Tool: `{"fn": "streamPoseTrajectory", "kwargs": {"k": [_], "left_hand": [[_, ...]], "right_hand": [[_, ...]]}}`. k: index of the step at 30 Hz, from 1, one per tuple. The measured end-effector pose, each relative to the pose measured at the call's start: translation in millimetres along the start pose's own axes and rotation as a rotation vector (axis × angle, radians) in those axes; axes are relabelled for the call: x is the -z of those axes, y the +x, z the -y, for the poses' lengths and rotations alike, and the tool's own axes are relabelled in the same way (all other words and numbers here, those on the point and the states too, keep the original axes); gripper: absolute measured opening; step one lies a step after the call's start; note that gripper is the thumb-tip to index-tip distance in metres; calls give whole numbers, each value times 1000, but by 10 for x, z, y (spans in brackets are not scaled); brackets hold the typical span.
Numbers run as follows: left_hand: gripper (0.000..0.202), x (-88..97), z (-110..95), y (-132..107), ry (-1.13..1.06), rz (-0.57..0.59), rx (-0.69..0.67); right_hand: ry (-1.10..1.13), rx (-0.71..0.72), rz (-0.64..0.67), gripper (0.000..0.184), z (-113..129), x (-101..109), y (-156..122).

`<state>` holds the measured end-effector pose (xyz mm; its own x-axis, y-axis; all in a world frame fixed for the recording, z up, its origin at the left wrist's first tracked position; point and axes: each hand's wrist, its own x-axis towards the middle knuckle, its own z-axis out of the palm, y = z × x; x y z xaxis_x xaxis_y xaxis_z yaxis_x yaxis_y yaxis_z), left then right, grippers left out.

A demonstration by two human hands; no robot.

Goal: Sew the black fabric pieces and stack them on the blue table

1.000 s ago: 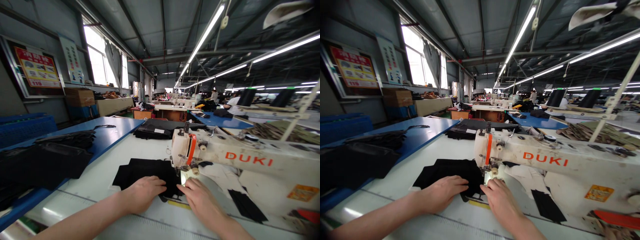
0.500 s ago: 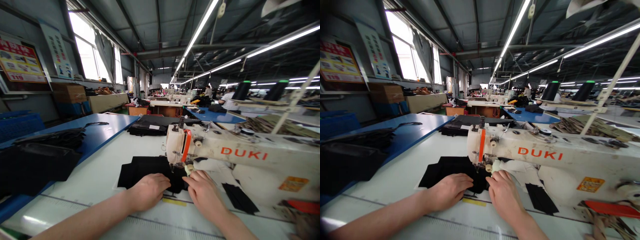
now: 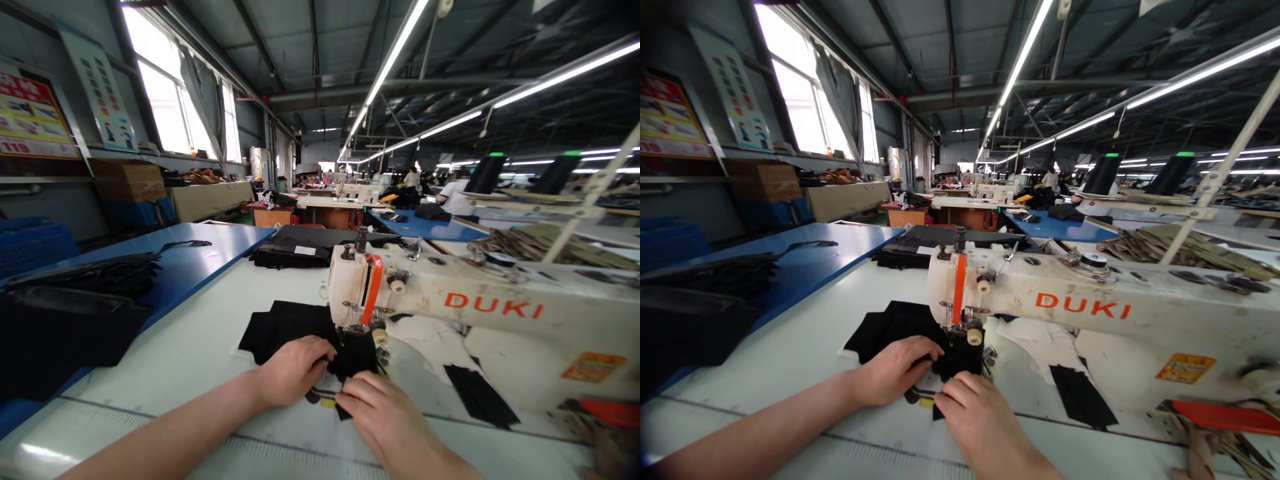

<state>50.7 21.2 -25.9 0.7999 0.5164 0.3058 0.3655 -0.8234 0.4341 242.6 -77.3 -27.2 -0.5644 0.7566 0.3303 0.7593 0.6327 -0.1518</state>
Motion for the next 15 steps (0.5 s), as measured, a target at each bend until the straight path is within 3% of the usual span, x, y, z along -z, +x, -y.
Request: {"fn": "streamPoseTrajectory", "kwargs": {"k": [4,9,15], "left_hand": [[36,23,-27,-34,-4,24,-1],[49,65,-53,-38,82,85,-119],[35,28,-106,10,269,121,-174]], "right_hand": [[-50,-61,-25,28,-28,-33,-2],[-51,-89,-113,29,-7,-13,-10],[-28,-81,-182,32,-12,-6,-20]]}}
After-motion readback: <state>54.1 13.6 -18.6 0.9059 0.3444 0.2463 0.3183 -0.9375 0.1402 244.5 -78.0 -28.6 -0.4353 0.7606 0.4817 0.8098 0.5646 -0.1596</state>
